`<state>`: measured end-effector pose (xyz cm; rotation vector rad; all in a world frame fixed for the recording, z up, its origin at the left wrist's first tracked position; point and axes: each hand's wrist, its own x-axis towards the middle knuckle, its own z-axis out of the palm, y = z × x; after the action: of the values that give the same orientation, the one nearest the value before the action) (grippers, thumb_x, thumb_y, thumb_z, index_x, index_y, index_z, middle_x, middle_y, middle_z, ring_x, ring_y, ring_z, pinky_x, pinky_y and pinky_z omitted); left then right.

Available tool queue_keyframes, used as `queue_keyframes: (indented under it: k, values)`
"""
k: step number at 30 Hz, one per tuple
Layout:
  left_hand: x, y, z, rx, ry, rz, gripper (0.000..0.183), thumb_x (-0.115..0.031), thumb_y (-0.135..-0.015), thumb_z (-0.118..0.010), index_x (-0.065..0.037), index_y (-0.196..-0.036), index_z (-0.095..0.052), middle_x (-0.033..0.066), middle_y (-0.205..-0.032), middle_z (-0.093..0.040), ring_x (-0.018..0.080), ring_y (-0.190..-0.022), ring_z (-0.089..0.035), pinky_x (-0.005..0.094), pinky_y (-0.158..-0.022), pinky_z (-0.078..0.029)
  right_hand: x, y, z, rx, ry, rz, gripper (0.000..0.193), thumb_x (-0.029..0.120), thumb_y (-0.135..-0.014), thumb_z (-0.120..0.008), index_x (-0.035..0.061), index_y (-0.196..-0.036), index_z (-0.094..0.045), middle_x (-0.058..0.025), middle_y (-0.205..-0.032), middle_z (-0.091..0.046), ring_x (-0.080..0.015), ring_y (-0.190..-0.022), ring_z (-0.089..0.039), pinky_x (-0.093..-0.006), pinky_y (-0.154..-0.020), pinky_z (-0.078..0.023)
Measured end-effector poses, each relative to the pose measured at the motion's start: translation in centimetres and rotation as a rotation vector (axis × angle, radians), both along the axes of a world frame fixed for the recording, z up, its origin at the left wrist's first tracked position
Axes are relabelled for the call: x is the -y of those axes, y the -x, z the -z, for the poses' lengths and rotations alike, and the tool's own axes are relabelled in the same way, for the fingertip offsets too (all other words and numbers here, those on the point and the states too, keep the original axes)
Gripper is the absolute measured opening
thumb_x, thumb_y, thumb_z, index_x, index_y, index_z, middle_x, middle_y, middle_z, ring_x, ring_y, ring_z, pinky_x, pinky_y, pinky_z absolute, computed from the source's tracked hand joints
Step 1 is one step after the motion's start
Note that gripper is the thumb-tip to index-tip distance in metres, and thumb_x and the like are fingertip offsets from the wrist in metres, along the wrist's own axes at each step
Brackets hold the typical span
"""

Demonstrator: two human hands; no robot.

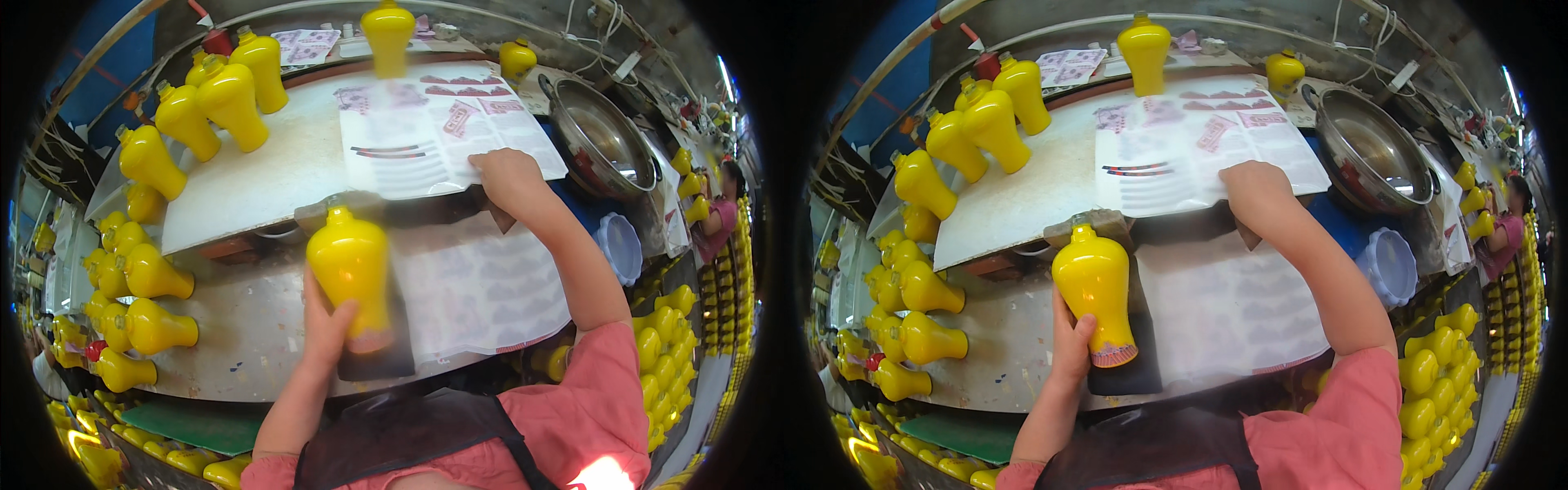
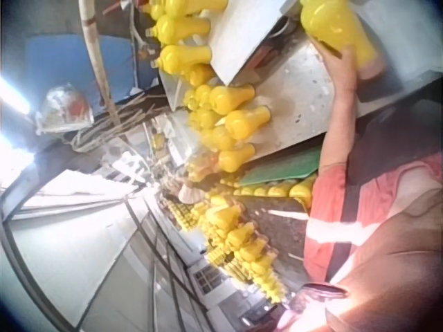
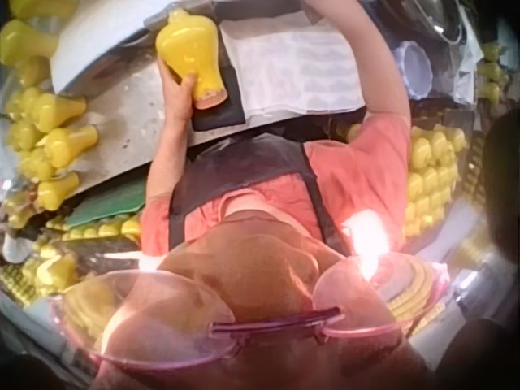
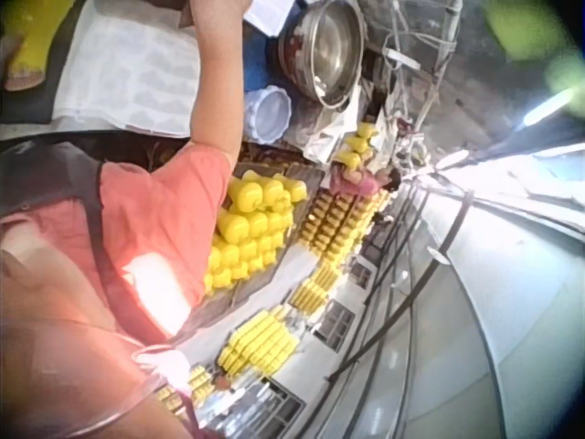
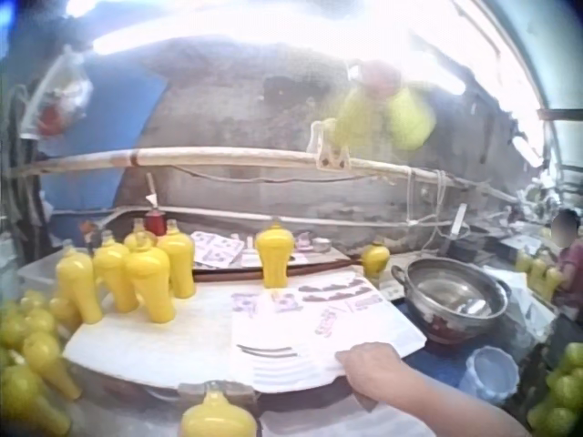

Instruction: The person applies decorative stickers to yellow ceramic vases on a metal workbench. They peel each sticker from a backing sheet, position it on the vase, and smooth it down with their fingers. The person handles the vases one at a time, rotating them to align the label before placing them back on the bench.

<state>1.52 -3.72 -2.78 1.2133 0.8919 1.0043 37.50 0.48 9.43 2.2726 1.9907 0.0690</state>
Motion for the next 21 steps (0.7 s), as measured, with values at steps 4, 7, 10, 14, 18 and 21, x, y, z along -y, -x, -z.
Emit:
queue_keyframes:
  k: [4, 7, 10, 14, 18, 21]
  values:
    - [0.2, -0.2, -0.3, 0.045, 0.016, -0.001, 0.091, -0.016, -0.085, -0.066, -0.004, -0.163, -0.022, 0.018, -0.155, -0.042, 0.0302, -0.143, -0.042, 0.0422, -0.12, -0.034, -1.6, -0.9, 1.8, -0.069, -0.213, 0.051, 0.034, 0.01, -0.093, -0.055, 0.0124, -0.121, -0.074, -0.0191, -0.113, -0.071, -0.0375, -0.105, -0.07, -0.0498, -0.089, -0.055]
    - [0.1, -0.3, -0.4, 0.049, 0.025, -0.006, 0.088, -0.013, -0.086, -0.065, -0.004, -0.163, -0.023, 0.0176, -0.153, -0.043, 0.0298, -0.142, -0.043, 0.0416, -0.119, -0.035, -5.7, -1.8, 3.1, -0.069, -0.209, 0.086, 0.034, 0.011, -0.094, -0.055, 0.0114, -0.122, -0.074, -0.0215, -0.117, -0.069, -0.0384, -0.105, -0.07, -0.0492, -0.09, -0.056]
    - [0.0, -0.4, -0.4, 0.009, 0.005, -0.022, 0.087, -0.011, -0.086, -0.064, -0.004, -0.162, -0.024, 0.0171, -0.153, -0.045, 0.0294, -0.141, -0.045, 0.0414, -0.118, -0.037, -8.0, -2.3, 3.1, -0.027, -0.115, 0.149, 0.032, 0.012, -0.094, -0.056, 0.01, -0.121, -0.074, -0.0224, -0.116, -0.068, -0.039, -0.103, -0.07, -0.0485, -0.088, -0.057]
    - [0.0, -0.3, -0.3, 0.079, 0.028, 0.007, 0.088, -0.01, -0.086, -0.066, -0.004, -0.163, -0.023, 0.0173, -0.153, -0.045, 0.0298, -0.14, -0.047, 0.0414, -0.117, -0.039, -5.0, -1.3, 2.0, 0.086, -0.073, 0.122, 0.028, 0.014, -0.095, -0.056, 0.0083, -0.114, -0.075, -0.0226, -0.115, -0.068, -0.039, -0.101, -0.071, -0.048, -0.085, -0.058]
    - [0.0, -0.2, -0.3, 0.027, 0.003, 0.003, 0.09, -0.012, -0.086, -0.067, -0.004, -0.163, -0.022, 0.0185, -0.154, -0.044, 0.0303, -0.141, -0.046, 0.0417, -0.117, -0.038, -0.1, -0.3, 1.5, 0.041, -0.056, 0.016, 0.025, 0.017, -0.095, -0.058, 0.0077, -0.111, -0.074, -0.0212, -0.115, -0.068, -0.0389, -0.101, -0.071, -0.0483, -0.086, -0.058]
    - [0.0, -0.3, -0.3, 0.024, -0.01, 0.011, 0.091, -0.013, -0.086, -0.068, -0.003, -0.164, -0.021, 0.0193, -0.154, -0.044, 0.0307, -0.142, -0.046, 0.0419, -0.118, -0.038, -0.3, -1.2, 1.8, -0.017, -0.129, 0.045, 0.029, 0.02, -0.095, -0.058, 0.0084, -0.118, -0.071, -0.0195, -0.119, -0.067, -0.0385, -0.102, -0.07, -0.0487, -0.087, -0.057]
